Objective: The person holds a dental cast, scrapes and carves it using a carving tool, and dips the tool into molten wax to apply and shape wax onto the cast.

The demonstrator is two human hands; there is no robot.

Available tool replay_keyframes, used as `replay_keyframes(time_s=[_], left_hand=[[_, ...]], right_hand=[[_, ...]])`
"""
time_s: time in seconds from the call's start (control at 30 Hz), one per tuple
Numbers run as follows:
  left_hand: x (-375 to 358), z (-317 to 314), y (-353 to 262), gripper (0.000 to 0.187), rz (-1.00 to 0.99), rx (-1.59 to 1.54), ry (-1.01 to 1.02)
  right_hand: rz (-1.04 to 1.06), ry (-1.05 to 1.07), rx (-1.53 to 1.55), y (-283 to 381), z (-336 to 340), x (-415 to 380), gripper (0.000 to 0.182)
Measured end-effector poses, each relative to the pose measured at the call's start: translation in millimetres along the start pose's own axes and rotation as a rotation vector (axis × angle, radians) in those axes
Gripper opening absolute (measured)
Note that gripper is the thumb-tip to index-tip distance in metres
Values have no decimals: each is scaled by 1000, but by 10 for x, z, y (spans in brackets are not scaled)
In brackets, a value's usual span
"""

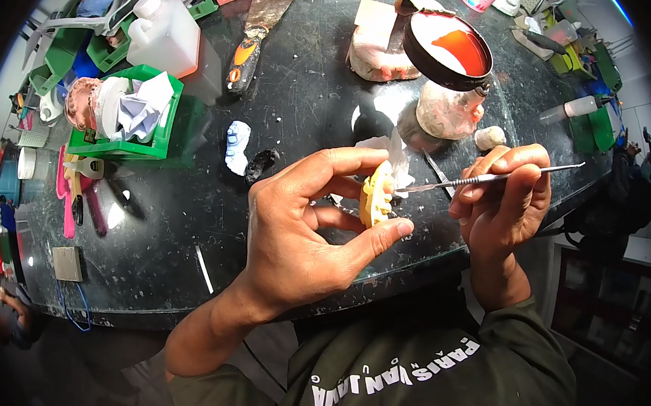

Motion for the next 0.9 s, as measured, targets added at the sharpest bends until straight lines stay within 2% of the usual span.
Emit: replay_keyframes(time_s=[0.23, 0.33, 0.43, 0.53, 0.67, 0.7, 0.77, 0.8, 0.83, 0.9], left_hand=[[-7, -19, 54, 55, 81, -126, 39], [13, -47, 110, 53, 127, -365, 76], [28, -50, 175, 52, 141, -452, 105], [33, -39, 173, 51, 124, -430, 87], [0, 46, 73, 51, 54, -170, -46], [-10, 64, 39, 52, 11, -61, -76], [-31, 93, -56, 56, -113, 185, -142], [-39, 96, -99, 56, -152, 255, -162], [-50, 92, -150, 56, -191, 326, -178], [-67, 64, -182, 58, -198, 418, -198]], right_hand=[[1, 5, 31, 19, -3, -18, 33], [31, 25, -20, 76, -48, 10, 35], [78, 46, 35, 58, 37, -30, 28], [180, -84, -78, 126, 171, -55, 28], [230, -385, -155, 184, 451, -139, 29], [217, -413, -128, 212, 461, -136, 16], [258, -286, -165, 224, 471, -114, 7], [279, -230, -185, 233, 458, -125, 8], [257, -217, -92, 225, 395, -135, 18], [187, -125, -44, 208, 184, -152, 12]])
Point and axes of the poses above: each hand's wrist, its own x-axis towards the middle knuckle, its own z-axis out of the back of the hand, y = z × x, the point moved 8 cm from there along x, towards the middle knuckle, and after that the axes turned 15 degrees about y, right-handed, at the moved point
